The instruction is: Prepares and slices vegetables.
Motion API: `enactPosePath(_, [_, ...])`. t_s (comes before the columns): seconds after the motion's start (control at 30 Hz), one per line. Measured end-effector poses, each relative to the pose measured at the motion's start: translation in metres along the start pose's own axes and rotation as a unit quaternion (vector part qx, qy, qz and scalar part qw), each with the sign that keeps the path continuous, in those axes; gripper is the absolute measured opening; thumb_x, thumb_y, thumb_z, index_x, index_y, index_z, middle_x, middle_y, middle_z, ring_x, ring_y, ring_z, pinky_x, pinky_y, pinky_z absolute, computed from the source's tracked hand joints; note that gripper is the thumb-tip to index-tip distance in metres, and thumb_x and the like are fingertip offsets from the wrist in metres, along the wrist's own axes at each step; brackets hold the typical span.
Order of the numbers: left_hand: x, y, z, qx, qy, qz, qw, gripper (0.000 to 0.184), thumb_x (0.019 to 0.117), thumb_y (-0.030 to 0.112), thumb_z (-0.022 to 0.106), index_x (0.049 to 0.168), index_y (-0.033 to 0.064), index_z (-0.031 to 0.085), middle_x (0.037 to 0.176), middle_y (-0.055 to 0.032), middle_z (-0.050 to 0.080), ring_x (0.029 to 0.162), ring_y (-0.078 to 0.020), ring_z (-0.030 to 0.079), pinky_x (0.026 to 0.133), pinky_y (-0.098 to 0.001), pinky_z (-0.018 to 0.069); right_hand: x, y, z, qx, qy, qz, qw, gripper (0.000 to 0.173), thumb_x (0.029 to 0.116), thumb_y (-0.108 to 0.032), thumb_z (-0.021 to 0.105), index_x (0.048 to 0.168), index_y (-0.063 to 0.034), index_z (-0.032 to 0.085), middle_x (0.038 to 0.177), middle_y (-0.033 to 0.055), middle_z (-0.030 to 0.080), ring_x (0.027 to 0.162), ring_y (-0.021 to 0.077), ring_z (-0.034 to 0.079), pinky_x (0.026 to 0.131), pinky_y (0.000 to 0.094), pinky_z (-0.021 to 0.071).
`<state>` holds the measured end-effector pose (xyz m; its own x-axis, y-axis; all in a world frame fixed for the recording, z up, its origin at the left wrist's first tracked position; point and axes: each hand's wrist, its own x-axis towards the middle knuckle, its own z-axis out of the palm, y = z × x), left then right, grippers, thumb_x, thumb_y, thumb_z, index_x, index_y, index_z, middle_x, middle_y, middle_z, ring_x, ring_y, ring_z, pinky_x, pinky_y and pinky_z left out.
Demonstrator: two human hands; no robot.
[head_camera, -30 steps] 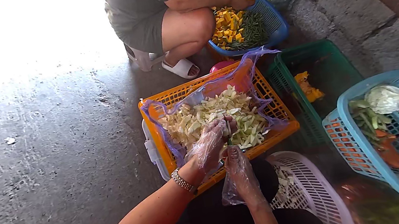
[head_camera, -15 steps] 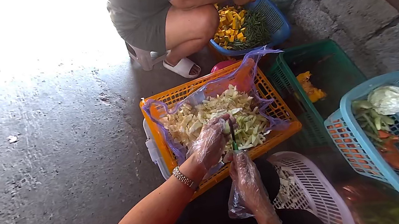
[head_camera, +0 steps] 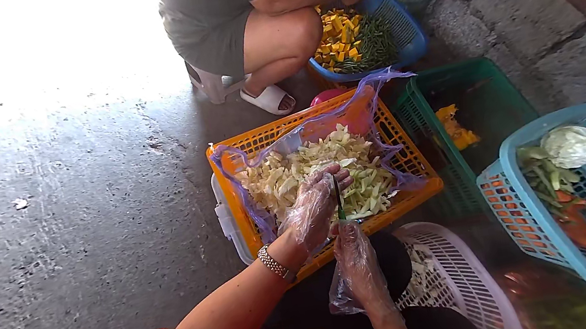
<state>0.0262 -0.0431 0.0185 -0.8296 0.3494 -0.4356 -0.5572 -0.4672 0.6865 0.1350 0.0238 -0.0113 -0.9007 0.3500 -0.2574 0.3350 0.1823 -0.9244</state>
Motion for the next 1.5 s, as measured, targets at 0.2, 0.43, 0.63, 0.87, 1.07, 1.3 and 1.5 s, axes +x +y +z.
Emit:
enactPosePath(0.2, [-0.001,0.0,-0.002,0.009,-0.011,0.012,1.0,0.028,0.1082,0.003,0.035,0.126,-0.0074,0.054,0.104,-0.0101,0.068,0.093,-0.0125,0.069,0.088,-0.0269,0.0556,0.004,0.001,-0.002,-0.011,-0.027,0.005,1.0,0.04,0.1106,-0.022,0.027,0.11,0.0016,0.058,0.082,-0.0021,0.049,0.069,0.0004,0.047,0.066,0.0171,0.0431])
enactPosePath(0.43, [-0.001,-0.002,-0.006,0.008,-0.049,0.003,0.999,0.03,0.1085,0.004,0.029,0.121,-0.0066,0.054,0.1,-0.0088,0.069,0.092,-0.0137,0.07,0.089,-0.0291,0.0562,0.009,0.004,-0.004,0.009,-0.046,0.013,0.999,0.041,0.1103,-0.023,0.024,0.105,-0.0001,0.058,0.078,-0.004,0.047,0.064,-0.0015,0.044,0.062,0.0157,0.0412])
enactPosePath(0.63, [0.001,-0.003,-0.011,0.103,-0.088,0.009,0.991,0.044,0.112,0.022,0.024,0.133,-0.0069,0.049,0.114,-0.0129,0.068,0.104,-0.0143,0.067,0.094,-0.0304,0.0524,0.01,0.0,-0.003,-0.023,-0.044,0.03,0.998,0.04,0.1112,-0.021,0.026,0.111,0.0034,0.058,0.082,0.0004,0.05,0.068,0.0033,0.046,0.066,0.0206,0.0435])
enactPosePath(0.87, [0.007,-0.004,-0.015,0.16,-0.027,0.012,0.987,0.039,0.1048,0.009,0.052,0.141,-0.0044,0.046,0.127,-0.0157,0.062,0.106,-0.0133,0.064,0.093,-0.0273,0.0519,0.01,-0.009,-0.001,-0.085,-0.03,0.045,0.995,0.038,0.111,-0.021,0.036,0.125,0.0054,0.059,0.104,0.0146,0.063,0.092,0.015,0.059,0.086,0.0311,0.0492])
enactPosePath(1.07, [0.015,-0.01,-0.024,0.131,-0.002,0.028,0.991,0.045,0.1034,0.007,0.052,0.146,-0.0027,0.041,0.133,-0.0171,0.057,0.11,-0.0147,0.061,0.094,-0.0277,0.051,0.014,-0.008,0.0,-0.116,-0.032,0.044,0.992,0.039,0.1103,-0.025,0.041,0.129,0.0056,0.058,0.113,0.0202,0.065,0.102,0.023,0.063,0.094,0.0385,0.0494])
enactPosePath(1.3, [0.013,0.004,-0.023,0.07,-0.028,0.002,0.997,0.042,0.1042,0.005,0.049,0.145,-0.001,0.04,0.109,-0.0106,0.063,0.091,-0.0133,0.063,0.085,-0.0283,0.0535,0.017,0.002,-0.007,0.012,-0.024,0.053,0.998,0.036,0.1105,-0.023,0.037,0.121,0.003,0.059,0.087,0.0034,0.055,0.071,0.0046,0.05,0.068,0.0218,0.0456])
enactPosePath(1.5, [0.019,0.015,-0.031,0.356,-0.064,0.055,0.931,0.051,0.1112,0.029,0.033,0.157,0.0075,0.035,0.161,-0.0133,0.037,0.147,-0.0217,0.037,0.118,-0.0398,0.031,0.012,0.016,-0.022,0.207,-0.053,0.007,0.977,0.041,0.1083,-0.024,0.022,0.117,-0.0027,0.056,0.073,-0.0081,0.048,0.054,-0.0018,0.043,0.05,0.0141,0.0413])
